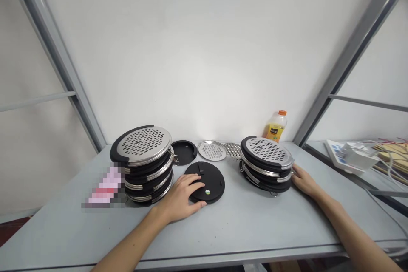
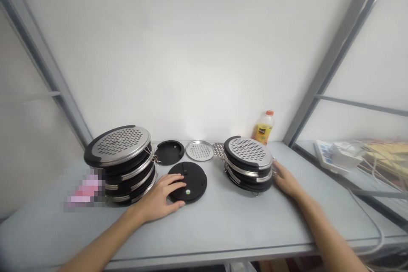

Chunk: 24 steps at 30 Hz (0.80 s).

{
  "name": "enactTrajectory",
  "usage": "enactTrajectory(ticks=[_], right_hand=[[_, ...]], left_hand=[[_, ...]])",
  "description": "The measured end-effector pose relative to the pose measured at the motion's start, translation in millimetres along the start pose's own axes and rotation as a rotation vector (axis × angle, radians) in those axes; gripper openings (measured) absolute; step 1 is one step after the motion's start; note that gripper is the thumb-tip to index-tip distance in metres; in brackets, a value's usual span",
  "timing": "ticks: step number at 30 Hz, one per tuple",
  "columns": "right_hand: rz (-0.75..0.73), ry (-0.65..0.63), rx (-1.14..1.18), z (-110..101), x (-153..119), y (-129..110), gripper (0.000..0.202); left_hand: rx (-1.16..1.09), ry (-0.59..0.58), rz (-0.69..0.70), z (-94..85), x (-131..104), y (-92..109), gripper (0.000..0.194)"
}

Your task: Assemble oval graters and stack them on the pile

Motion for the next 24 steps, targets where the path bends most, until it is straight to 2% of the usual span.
enactTrajectory(ticks=[3,4,9,13,19,24], right_hand=[[0.039,-0.335,0.031,24.7,-13.1,-0.3,0.012],[0.063,-0.370,0.016,25.4,-14.0,-0.9,0.013],[0.168,-0.348,0.027,16.0,-10.7,-8.9,0.013],[0.132,-0.296,-0.024,9.8,-7.2,-15.9,0.013],[0.054,-0.379,-0.268,17.5,-10.1,-15.2,0.016],[0.085,-0.406,-0.372,19.0,-11.5,-12.0,0.021]], left_hand=[[0.006,-0.011,-0.006,1.5,0.1,-1.3,0.044],[0.010,-0.016,-0.006,2.2,-0.1,-1.5,0.044],[0.026,-0.031,-0.013,3.7,-0.7,-2.3,0.044],[0.034,-0.040,-0.020,3.9,-0.9,-2.8,0.044],[0.030,-0.060,-0.044,3.6,-0.1,-2.7,0.045],[0.029,-0.066,-0.057,2.3,0.2,-2.6,0.045]])
Point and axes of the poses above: each hand's wrist, its own x-axis towards the middle knuckle, its own z-axis out of the palm, y = z × x, the point moved 8 cm from there along x, towards the middle knuckle, and after that the axes turned 15 degrees about y, right-handed, at the moved point
